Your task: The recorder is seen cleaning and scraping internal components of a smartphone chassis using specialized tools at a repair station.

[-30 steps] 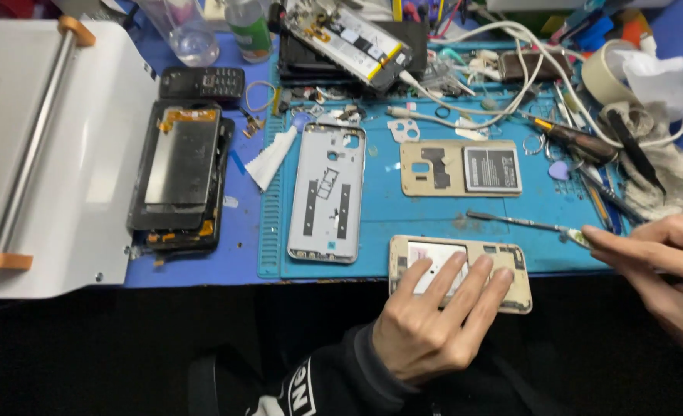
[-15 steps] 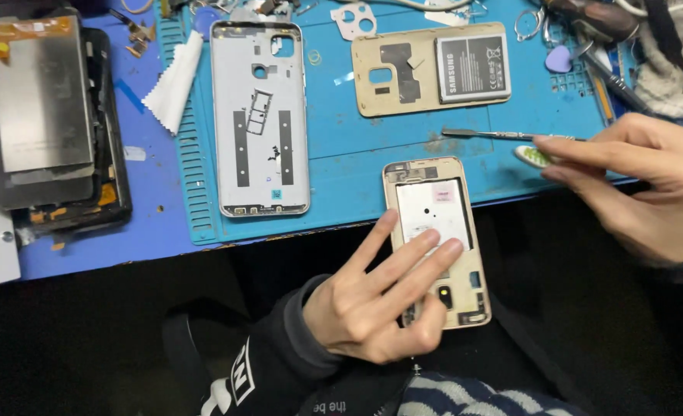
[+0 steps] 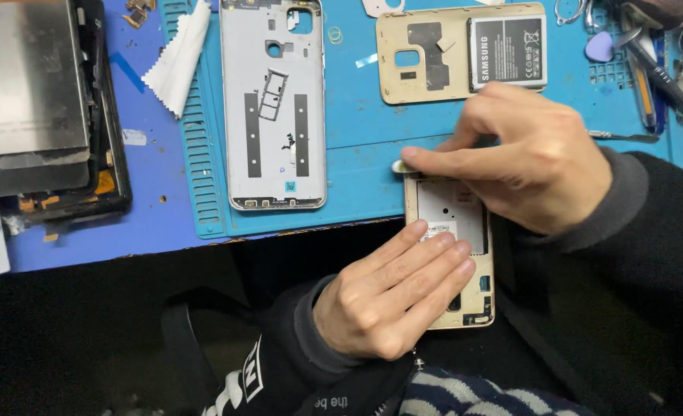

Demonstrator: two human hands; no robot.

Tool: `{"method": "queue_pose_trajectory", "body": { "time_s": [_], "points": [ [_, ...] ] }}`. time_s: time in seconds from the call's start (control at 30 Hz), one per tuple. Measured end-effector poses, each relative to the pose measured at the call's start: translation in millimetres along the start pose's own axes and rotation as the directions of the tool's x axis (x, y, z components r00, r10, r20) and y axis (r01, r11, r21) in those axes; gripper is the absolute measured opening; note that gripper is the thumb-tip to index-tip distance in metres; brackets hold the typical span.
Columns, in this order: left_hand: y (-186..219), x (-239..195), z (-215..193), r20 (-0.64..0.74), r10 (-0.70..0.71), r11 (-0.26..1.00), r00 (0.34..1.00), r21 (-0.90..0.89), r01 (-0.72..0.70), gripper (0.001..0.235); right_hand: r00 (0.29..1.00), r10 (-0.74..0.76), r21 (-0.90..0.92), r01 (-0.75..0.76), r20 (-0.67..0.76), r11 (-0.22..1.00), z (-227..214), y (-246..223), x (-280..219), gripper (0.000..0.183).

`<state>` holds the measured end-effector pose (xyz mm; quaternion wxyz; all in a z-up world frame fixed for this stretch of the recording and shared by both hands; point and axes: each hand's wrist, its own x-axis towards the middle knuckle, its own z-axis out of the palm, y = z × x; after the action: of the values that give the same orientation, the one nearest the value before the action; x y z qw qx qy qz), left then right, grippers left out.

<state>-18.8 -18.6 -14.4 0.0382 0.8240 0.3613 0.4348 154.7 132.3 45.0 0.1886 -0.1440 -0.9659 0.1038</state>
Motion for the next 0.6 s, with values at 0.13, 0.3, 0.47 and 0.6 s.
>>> {"method": "queue_pose_trajectory", "body": {
  "time_s": [0.13,0.3,0.47,0.6],
  "points": [
    [-0.4,-3.9,3.2,-0.030,-0.031,0.999,0.999,-0.022,0.030,0.026,0.997,0.065,-0.019,-0.064,0.043,0.998,-12.7,13.1,-30.5,0.051],
    [1.2,-2.5,1.2,-0.020,-0.035,0.999,0.999,-0.020,0.034,0.029,0.994,0.059,0.037,-0.063,0.096,0.997,0.9,6.5,-6.9,0.057],
    [2.6,-2.0,2.0,-0.034,-0.041,0.999,0.999,-0.014,0.041,0.029,0.986,0.119,0.028,-0.123,0.117,0.992,-8.4,11.0,-22.2,0.054],
    [2.9,-0.9,-0.6,-0.015,-0.038,0.999,0.999,-0.009,0.038,0.029,0.993,0.037,0.075,-0.046,0.112,0.996,2.0,4.6,-0.3,0.056]
  ]
}}
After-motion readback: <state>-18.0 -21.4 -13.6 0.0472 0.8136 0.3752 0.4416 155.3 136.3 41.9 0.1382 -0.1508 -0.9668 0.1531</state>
